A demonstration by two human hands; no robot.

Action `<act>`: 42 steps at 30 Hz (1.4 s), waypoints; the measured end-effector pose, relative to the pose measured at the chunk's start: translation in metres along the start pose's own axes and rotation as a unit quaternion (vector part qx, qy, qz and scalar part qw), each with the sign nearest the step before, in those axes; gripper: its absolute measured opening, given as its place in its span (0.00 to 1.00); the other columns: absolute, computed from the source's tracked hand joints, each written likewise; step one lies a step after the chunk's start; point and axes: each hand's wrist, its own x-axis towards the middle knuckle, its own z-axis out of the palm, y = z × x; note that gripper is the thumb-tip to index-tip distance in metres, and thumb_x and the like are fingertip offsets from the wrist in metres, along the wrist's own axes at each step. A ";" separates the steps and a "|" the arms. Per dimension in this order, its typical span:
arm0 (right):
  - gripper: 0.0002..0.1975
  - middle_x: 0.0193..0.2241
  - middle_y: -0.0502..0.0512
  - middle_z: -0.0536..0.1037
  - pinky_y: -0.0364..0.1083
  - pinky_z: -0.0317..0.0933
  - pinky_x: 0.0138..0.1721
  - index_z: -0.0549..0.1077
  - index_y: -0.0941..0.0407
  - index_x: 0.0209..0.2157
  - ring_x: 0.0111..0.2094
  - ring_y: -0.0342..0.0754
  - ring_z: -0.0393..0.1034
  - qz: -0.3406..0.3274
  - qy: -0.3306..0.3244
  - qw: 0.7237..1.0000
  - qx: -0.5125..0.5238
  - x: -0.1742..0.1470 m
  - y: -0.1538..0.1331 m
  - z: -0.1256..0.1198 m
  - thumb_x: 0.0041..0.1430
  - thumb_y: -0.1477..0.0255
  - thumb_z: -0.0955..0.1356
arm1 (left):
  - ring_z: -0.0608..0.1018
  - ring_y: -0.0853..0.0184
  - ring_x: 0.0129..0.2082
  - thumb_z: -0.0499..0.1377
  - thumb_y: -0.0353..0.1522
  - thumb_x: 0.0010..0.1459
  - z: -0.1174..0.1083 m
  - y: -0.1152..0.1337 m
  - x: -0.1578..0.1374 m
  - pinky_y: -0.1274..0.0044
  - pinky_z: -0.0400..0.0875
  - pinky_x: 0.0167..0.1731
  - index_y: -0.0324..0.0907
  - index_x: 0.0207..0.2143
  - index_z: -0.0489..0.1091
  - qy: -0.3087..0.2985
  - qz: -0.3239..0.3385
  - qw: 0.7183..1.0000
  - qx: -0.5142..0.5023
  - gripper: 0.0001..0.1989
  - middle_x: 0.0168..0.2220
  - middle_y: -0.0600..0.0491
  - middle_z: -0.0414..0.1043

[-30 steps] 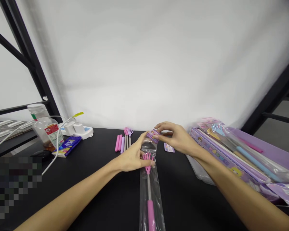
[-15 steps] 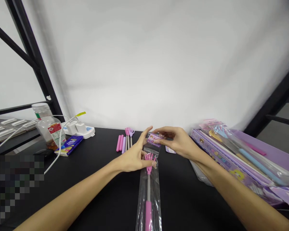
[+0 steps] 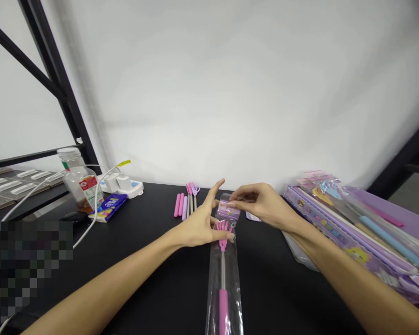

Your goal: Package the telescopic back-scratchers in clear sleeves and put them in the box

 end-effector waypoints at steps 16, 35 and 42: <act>0.18 0.29 0.51 0.79 0.47 0.69 0.36 0.64 0.54 0.30 0.31 0.47 0.75 -0.003 0.068 0.993 0.097 0.000 0.012 0.005 0.46 0.64 0.76 | 0.71 0.79 0.22 0.71 0.32 0.46 0.003 0.002 0.003 0.75 0.75 0.27 0.62 0.67 0.36 0.056 -0.015 0.998 -0.026 0.57 0.50 0.46 0.65; 0.19 0.26 0.50 0.79 0.47 0.68 0.35 0.68 0.52 0.36 0.30 0.49 0.76 0.114 0.057 0.976 0.175 -0.065 0.016 -0.049 0.49 0.59 0.75 | 0.80 0.65 0.36 0.68 0.35 0.48 0.035 0.034 0.119 0.69 0.78 0.41 0.48 0.53 0.61 0.309 0.143 0.940 0.015 0.30 0.46 0.51 0.70; 0.15 0.26 0.49 0.80 0.46 0.66 0.35 0.71 0.54 0.40 0.30 0.49 0.76 0.188 0.211 0.949 -0.140 -0.093 0.042 -0.157 0.51 0.64 0.73 | 0.77 0.63 0.42 0.55 0.41 0.63 0.101 0.040 0.148 0.65 0.75 0.43 0.51 0.63 0.48 0.184 0.096 0.975 0.075 0.29 0.57 0.42 0.59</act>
